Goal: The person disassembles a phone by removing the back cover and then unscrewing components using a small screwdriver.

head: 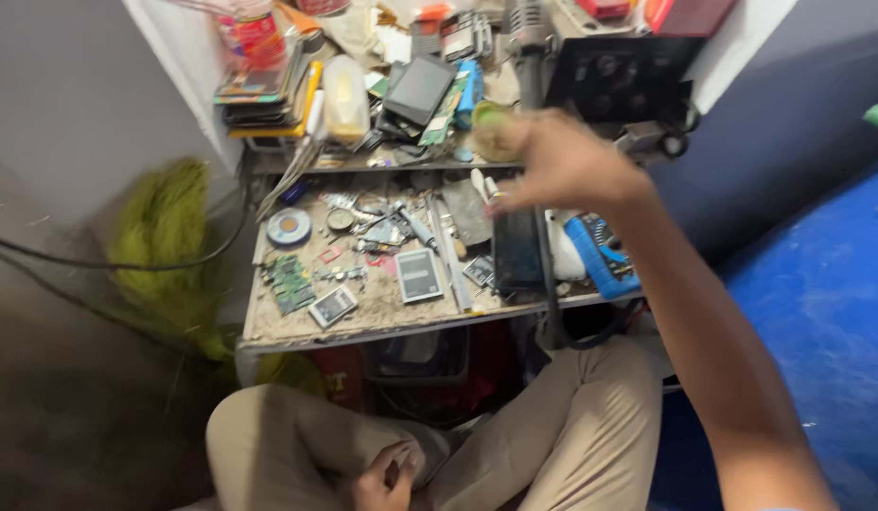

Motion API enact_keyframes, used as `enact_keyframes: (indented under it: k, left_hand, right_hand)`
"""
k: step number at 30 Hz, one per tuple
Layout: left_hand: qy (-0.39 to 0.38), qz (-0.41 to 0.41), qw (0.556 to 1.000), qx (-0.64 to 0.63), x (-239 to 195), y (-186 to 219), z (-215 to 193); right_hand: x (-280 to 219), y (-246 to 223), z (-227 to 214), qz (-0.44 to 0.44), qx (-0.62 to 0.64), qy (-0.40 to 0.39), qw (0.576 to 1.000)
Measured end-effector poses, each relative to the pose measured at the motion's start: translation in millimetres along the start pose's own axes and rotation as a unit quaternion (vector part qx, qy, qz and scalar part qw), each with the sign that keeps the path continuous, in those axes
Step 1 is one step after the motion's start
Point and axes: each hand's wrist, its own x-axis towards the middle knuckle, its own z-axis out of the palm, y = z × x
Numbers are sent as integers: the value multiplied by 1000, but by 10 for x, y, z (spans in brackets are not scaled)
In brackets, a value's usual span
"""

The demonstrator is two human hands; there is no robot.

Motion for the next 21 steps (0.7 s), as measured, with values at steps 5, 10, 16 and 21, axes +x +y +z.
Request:
enact_keyframes:
  k: [5, 10, 16, 21]
  left_hand:
    - [30, -68, 997, -9, -154, 233, -105]
    - [86, -15, 993, -78, -309, 622, -205]
    - [46, -30, 975, -214, -487, 883, -373]
    - [26, -20, 961, -273, -548, 1140, -426]
  right_hand:
    - [-146, -356, 321, 195, -214, -213, 933]
    - [-114, -180, 301, 178, -214, -154, 948]
    - [130, 98, 115, 200, -60, -153, 966]
    - [167, -226, -109, 153, -5, -18, 988]
